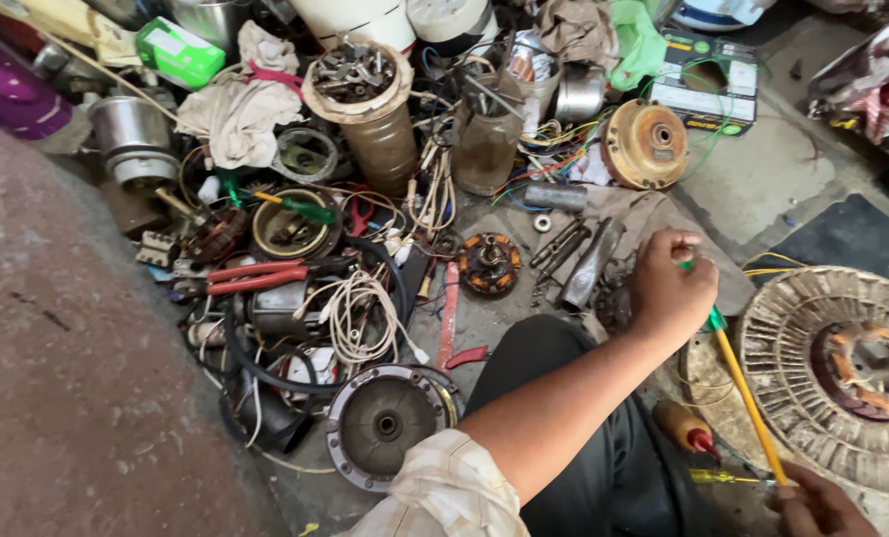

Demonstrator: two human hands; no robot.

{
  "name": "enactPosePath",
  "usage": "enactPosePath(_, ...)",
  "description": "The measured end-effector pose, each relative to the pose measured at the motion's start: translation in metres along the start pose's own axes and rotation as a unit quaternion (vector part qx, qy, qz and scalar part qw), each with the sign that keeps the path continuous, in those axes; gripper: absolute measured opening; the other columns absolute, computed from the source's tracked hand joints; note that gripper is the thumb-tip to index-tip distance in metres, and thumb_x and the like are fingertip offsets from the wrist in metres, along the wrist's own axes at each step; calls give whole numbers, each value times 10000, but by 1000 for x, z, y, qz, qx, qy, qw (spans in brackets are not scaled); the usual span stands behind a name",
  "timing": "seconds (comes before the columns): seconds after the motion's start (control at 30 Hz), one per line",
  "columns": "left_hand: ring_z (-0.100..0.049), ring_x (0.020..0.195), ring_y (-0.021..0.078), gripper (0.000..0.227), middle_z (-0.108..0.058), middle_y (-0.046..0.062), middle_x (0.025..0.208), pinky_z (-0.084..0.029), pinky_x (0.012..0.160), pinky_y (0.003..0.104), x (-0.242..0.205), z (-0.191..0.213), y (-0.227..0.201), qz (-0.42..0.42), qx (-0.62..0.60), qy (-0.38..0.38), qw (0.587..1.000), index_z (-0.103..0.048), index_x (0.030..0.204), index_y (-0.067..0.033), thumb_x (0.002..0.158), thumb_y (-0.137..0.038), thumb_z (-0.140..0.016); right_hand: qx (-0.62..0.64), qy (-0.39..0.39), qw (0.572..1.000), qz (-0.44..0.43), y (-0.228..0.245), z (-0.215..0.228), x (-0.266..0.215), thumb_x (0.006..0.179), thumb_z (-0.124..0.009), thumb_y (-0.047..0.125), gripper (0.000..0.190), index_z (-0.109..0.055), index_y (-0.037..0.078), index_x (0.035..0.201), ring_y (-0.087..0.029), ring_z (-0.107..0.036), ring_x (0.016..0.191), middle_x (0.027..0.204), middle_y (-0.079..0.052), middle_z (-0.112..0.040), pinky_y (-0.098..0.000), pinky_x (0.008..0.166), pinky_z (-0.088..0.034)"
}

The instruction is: The person sits on the floor and uses a hammer to strike a metal rod placed on a motor shaft, likely to dislodge a bearing. They then handle the motor stator, connecting yellow wires to it and testing it with a multimeter.

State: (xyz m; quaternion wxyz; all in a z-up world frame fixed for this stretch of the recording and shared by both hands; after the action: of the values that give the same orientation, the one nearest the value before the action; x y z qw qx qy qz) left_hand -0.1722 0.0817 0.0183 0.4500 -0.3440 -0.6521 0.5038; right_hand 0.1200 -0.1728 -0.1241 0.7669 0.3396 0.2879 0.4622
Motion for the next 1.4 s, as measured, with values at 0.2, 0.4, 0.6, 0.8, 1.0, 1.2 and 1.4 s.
enactPosePath(0.2, -647, 962, 261, 256, -610, 134, 1114, -547, 790, 369, -11, 11, -52, -35, 4, 82, 996, -618, 1137, -52, 897, -107, -684, 195, 144, 963, -115, 103, -64, -3, 886, -560, -18, 662, -453, 105, 1528, -119, -546, 662, 960, -81, -684, -266, 548, -440)
enactPosePath(0.4, -646, 948, 296, 271, -618, 139, 1102, -542, 836, 396, -12, 4, -35, -63, 36, 104, 992, -613, 1158, -52, 903, -98, -690, 374, 103, 919, -65, 188, -142, 25, 905, -666, 84, 491, -557, -16, 1374, -168, -585, 775, 984, -89, -652, -329, 612, -459)
enactPosePath(0.6, -637, 932, 254, 239, -631, 124, 1065, -545, 831, 389, 31, 15, 16, 51, -71, -70, 994, -565, 1193, -53, 967, -129, -585, -41, 50, 988, -138, 243, -142, 33, 848, -730, 199, 714, -499, 105, 1517, -311, -711, 1049, 1185, -218, -730, -415, 930, -546)
enactPosePath(0.8, -606, 1019, 280, 676, -606, 167, 1217, -495, 810, 450, 25, 7, 5, 368, -479, 119, 789, -482, 1379, -67, 1011, -633, -496, 213, 104, 971, -42, 262, -91, -14, 874, -693, 146, 612, -499, 53, 1447, -240, -581, 1313, 1402, -141, -607, -334, 1055, -484)
enactPosePath(1.0, -594, 1250, 328, 992, -557, 211, 1452, -534, 979, 459, 8, 2, -42, 379, -560, 273, 684, -383, 1548, -48, 914, -811, -382, 183, -7, 971, -154, 162, 7, -46, 899, -683, 137, 495, -629, 1, 1372, -315, -659, 1075, 1280, -169, -691, -407, 937, -520)
enactPosePath(1.2, -655, 1012, 219, 606, -683, 109, 1195, -521, 777, 391, 2, -17, 24, 325, -256, 202, 888, -563, 1350, -55, 970, -528, -564, 114, -138, 974, -135, -8, 104, 18, 928, -662, 60, 506, -599, -19, 1424, -287, -684, 1058, 1233, -203, -680, -439, 845, -575)
enactPosePath(1.4, -706, 743, 200, 222, -722, 109, 806, -545, 690, 338, -20, -19, 39, 34, 95, 198, 975, -723, 899, -41, 938, -258, -751, 85, -171, 963, -192, -11, 81, 72, 938, -669, 65, 485, -606, -27, 1410, -278, -689, 994, 1173, -193, -686, -423, 799, -572)
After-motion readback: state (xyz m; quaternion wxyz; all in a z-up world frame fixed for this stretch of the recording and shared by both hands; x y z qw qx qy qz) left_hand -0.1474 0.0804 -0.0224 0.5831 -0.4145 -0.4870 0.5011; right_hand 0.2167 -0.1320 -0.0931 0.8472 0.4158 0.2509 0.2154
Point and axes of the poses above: each hand's wrist, its own x-axis towards the middle knuckle, its own z-axis out of the back of the hand, y = z × x, the point moved 4 cm from there along x, towards the middle knuckle
